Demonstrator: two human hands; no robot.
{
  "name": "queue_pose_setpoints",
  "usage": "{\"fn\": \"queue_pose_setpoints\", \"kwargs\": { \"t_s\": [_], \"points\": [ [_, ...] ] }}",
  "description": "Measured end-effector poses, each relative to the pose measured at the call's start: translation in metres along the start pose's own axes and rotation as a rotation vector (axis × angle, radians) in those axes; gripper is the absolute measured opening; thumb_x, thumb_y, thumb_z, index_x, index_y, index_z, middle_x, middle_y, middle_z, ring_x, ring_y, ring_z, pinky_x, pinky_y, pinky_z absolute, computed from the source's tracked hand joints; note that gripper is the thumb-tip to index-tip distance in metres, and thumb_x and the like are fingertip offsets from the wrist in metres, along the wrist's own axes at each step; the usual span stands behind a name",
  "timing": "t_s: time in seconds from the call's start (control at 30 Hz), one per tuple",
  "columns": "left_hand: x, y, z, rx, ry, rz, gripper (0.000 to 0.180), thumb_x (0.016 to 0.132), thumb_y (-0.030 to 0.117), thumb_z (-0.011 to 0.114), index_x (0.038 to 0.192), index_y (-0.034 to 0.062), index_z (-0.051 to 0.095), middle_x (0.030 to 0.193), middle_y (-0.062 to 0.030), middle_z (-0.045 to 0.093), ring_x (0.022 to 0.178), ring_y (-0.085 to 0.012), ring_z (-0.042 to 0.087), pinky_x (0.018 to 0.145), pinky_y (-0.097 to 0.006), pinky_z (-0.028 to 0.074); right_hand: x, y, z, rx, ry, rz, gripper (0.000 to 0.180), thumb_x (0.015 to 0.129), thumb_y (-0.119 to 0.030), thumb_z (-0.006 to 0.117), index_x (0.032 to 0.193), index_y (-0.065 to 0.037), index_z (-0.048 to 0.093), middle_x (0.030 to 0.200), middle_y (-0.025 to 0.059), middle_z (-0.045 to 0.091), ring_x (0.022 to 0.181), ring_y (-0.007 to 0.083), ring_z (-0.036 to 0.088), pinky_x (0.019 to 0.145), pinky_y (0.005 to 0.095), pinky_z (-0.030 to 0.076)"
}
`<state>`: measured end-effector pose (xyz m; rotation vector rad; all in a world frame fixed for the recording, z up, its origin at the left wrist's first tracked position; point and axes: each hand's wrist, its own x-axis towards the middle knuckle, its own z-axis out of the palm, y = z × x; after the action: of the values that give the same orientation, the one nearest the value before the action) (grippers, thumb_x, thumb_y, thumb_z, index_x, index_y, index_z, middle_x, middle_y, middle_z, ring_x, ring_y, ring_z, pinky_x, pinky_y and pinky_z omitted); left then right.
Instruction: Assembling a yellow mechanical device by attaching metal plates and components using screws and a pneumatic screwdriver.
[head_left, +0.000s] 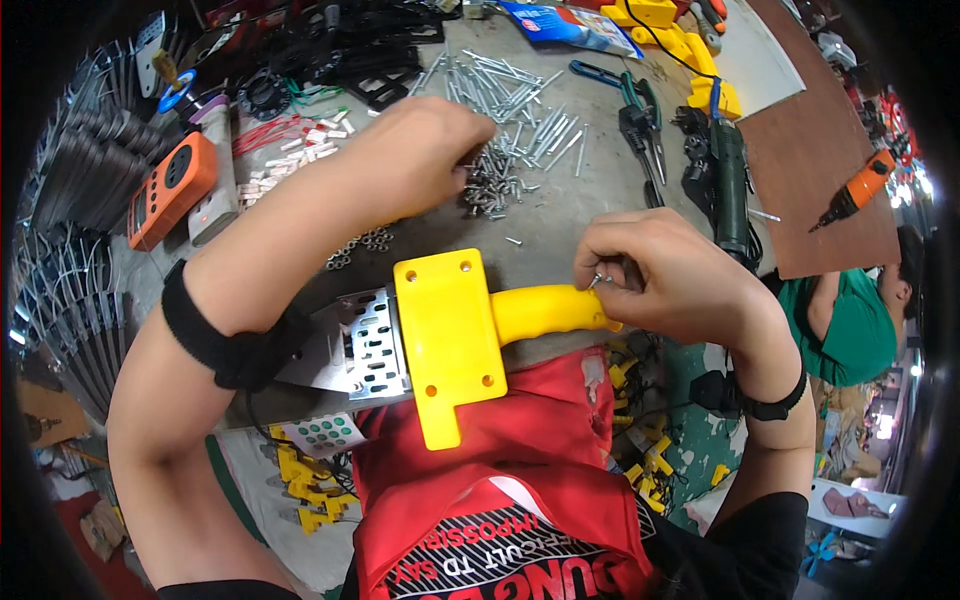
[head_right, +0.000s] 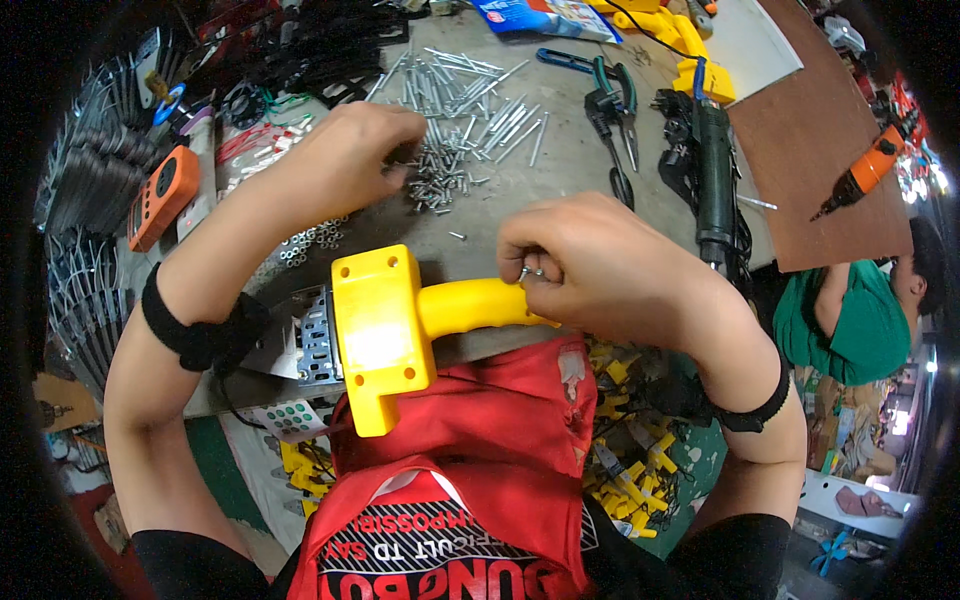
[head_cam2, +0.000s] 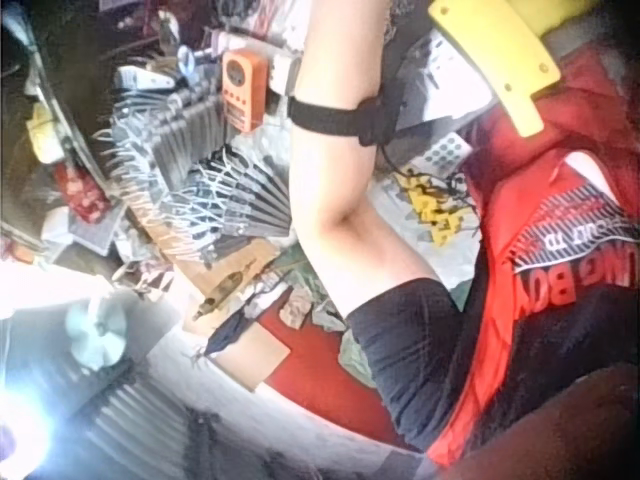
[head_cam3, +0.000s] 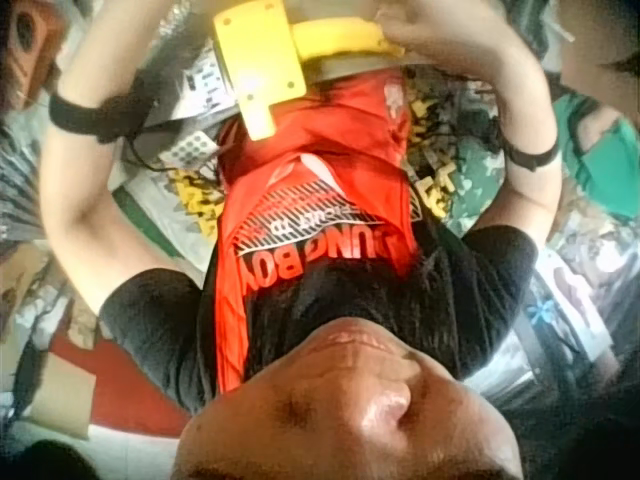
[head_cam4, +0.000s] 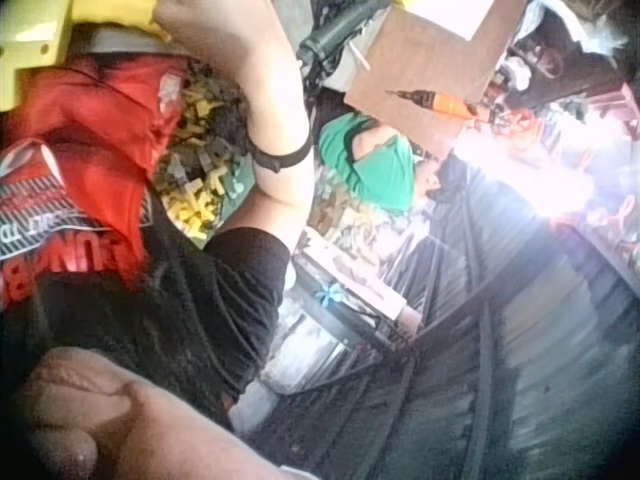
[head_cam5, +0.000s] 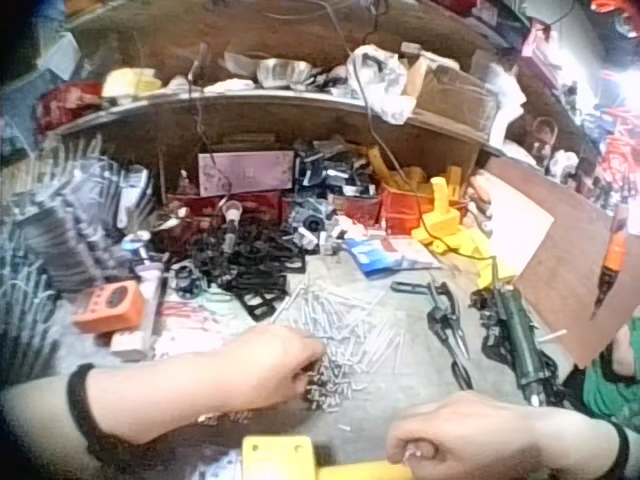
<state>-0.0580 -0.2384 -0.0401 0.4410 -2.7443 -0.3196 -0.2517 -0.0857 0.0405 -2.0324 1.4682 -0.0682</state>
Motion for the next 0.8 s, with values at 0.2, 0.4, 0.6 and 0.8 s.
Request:
{"fn": "queue_pose_setpoints", "kwargs": {
  "t_s": [0.2, 0.4, 0.6, 0.8],
  "points": [
    [-0.019, 0.02, -0.043, -0.233, 0.074, -0.109, 0.015, 0.071, -0.005, 0.063, 0.085, -0.0026, 0.059, 0.08, -0.0132, 0.059, 0.074, -0.0251, 0.061, 0.066, -0.032, 0.048, -0.002, 0.007, 0.005, -0.07, 0.057, -0.209, 0.01, 0.07, -0.003, 0.056, 0.08, 0.0, 0.056, 0.081, 0.0175, 0.06, 0.082, 0.0385, 0.058, 0.072, 0.0434, 0.047],
    [-0.07, 0.064, -0.076, -0.407, 0.003, -0.31, 0.013, 0.071, -0.003, 0.068, 0.084, -0.0017, 0.063, 0.08, -0.0099, 0.062, 0.075, -0.0204, 0.062, 0.066, -0.03, 0.048, -0.005, 0.005, 0.009, -0.114, 0.08, -0.193, 0.011, 0.074, -0.001, 0.058, 0.085, -0.001, 0.055, 0.083, 0.0139, 0.058, 0.082, 0.0349, 0.058, 0.071, 0.039, 0.047],
    [-0.109, 0.105, -0.063, -0.591, -0.018, -0.374, 0.015, 0.065, 0.0, 0.074, 0.078, 0.0005, 0.065, 0.073, -0.0085, 0.061, 0.069, -0.024, 0.06, 0.062, -0.032, 0.046, -0.011, -0.008, 0.015, 0.043, 0.312, -0.219, 0.017, 0.071, 0.007, 0.06, 0.087, 0.0, 0.06, 0.078, 0.0118, 0.057, 0.068, 0.0273, 0.06, 0.06, 0.0334, 0.047],
    [-0.12, 0.118, -0.045, -0.555, 0.013, -0.385, 0.017, 0.064, 0.003, 0.076, 0.076, 0.0017, 0.064, 0.074, -0.007, 0.057, 0.071, -0.024, 0.056, 0.063, -0.033, 0.044, -0.005, -0.045, 0.054, 0.166, 0.248, -0.405, 0.026, 0.07, 0.006, 0.064, 0.095, -0.003, 0.061, 0.082, 0.0126, 0.059, 0.07, 0.0293, 0.06, 0.062, 0.0346, 0.05]
  ]
}}
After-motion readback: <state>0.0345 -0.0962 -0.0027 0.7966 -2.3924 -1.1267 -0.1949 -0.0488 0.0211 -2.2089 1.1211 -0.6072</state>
